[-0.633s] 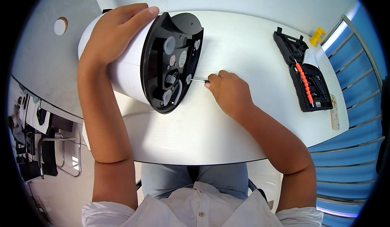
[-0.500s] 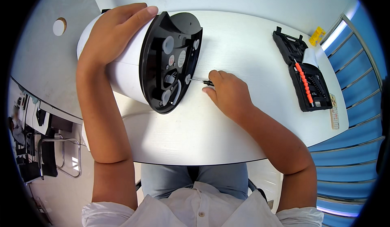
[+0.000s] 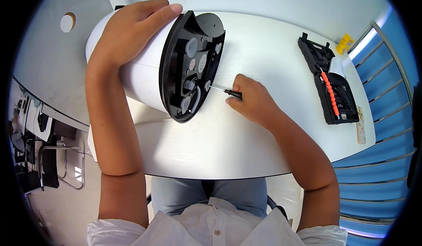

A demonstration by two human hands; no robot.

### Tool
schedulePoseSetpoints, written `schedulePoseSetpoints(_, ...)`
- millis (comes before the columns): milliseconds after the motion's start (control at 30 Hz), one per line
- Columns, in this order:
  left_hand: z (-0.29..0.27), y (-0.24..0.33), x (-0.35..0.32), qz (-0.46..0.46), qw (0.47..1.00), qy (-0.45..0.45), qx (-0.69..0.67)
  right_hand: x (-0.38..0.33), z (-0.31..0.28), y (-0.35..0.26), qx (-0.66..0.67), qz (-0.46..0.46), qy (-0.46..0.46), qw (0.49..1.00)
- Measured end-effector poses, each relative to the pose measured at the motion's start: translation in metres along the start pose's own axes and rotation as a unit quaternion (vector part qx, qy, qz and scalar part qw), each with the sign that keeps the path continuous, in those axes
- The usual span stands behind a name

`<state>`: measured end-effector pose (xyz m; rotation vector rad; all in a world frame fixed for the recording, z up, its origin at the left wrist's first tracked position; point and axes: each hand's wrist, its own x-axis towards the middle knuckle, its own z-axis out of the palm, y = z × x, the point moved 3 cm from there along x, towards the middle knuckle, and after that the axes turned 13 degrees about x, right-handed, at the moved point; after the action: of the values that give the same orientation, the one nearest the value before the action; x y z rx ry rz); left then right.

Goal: The person uses a screwdriver to tighten screws on the base of a white appliance, then repositions the appliance and a fan on the table. They handle a kettle and organize tools in a case before sitting back down.

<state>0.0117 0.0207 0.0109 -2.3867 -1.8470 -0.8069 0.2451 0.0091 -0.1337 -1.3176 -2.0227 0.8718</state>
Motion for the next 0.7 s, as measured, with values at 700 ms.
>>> schedulePoseSetpoints(700, 0.0, 0.0, 0.0, 0.004, 1.0, 0.014, -0.019, -0.004, 0.008, 0.001, -0.015, 0.04, -0.012, 0.999)
